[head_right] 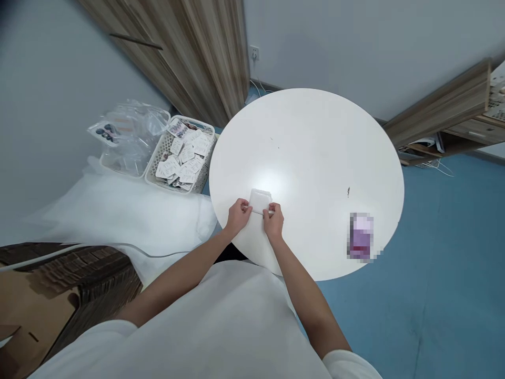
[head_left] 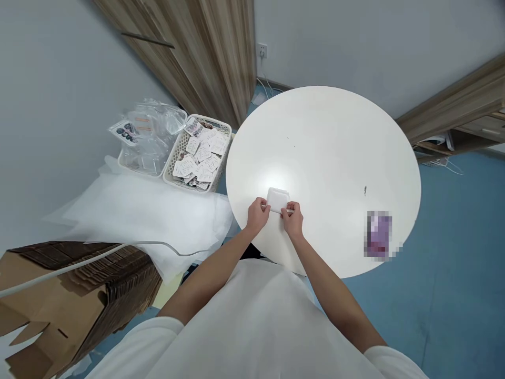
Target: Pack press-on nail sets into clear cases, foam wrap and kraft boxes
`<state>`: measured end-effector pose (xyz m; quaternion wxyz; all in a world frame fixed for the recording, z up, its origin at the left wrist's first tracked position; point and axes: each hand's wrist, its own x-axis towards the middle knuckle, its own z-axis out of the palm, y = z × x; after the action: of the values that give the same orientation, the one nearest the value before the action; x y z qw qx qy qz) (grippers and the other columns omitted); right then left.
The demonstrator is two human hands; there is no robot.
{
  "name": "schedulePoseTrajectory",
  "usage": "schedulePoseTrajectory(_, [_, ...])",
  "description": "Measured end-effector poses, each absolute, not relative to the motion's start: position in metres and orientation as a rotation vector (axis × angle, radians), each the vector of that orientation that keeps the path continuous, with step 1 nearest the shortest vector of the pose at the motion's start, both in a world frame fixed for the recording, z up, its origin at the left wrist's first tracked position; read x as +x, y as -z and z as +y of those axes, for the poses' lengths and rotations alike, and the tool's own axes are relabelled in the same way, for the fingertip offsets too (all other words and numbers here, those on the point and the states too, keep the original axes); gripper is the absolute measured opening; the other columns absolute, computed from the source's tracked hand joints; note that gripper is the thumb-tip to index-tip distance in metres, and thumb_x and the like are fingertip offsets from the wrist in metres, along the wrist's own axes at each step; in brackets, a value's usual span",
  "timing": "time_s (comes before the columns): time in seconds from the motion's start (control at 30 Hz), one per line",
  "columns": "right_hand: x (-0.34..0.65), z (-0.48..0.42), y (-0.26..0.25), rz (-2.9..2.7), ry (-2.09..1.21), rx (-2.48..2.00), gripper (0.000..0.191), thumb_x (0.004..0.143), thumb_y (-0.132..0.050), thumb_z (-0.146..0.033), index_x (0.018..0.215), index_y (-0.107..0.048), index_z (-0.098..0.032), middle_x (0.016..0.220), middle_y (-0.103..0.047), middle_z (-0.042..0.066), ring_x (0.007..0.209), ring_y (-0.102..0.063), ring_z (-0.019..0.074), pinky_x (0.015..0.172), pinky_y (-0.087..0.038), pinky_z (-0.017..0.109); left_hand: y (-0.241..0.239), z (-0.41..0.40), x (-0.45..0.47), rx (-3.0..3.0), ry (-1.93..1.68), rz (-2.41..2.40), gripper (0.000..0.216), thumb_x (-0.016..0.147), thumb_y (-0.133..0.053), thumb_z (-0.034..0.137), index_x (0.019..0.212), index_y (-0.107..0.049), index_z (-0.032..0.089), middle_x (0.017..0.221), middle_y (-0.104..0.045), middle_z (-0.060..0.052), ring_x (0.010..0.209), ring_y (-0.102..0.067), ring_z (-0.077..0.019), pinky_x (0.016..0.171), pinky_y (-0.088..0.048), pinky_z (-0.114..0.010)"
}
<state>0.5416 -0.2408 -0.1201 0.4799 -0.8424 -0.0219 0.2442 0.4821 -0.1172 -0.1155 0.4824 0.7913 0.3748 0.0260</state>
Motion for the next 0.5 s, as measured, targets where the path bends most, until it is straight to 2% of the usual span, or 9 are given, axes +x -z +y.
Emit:
schedulePoseTrajectory(0.23, [0.563, -0.146, 0.124, -0.182, -0.594, -2.047, 0.020, 0.074, -0.044, -0.031, 0.092, -0.047, -0.023, 0.093, -0.052, 0.003, 0.064, -0.053, 0.0121, 0.065, -0.044, 0.029, 0.114, -0.033, 0.494, 2.034, -0.175, 0.865, 0.022, 0.074, -0.054, 0.023, 0.095, -0.052, 0.017, 0.088, -0.058, -0.007, 0.078, -0.056, -0.0164, 0.072, -0.046, -0.031])
schedulePoseTrajectory(0.5, [0.577, -0.102, 0.123, -0.192, -0.601, -2.028, 0.023, 0.072, -0.045, -0.028, 0.093, -0.048, -0.022, 0.094, -0.052, 0.002, 0.062, -0.052, 0.0106, 0.067, -0.045, 0.029, 0.115, -0.001, 0.508, 2.000, -0.234, 0.885, 0.031, 0.073, -0.055, 0.022, 0.102, -0.048, 0.016, 0.097, -0.053, -0.009, 0.086, -0.053, -0.0182, 0.076, -0.045, -0.033])
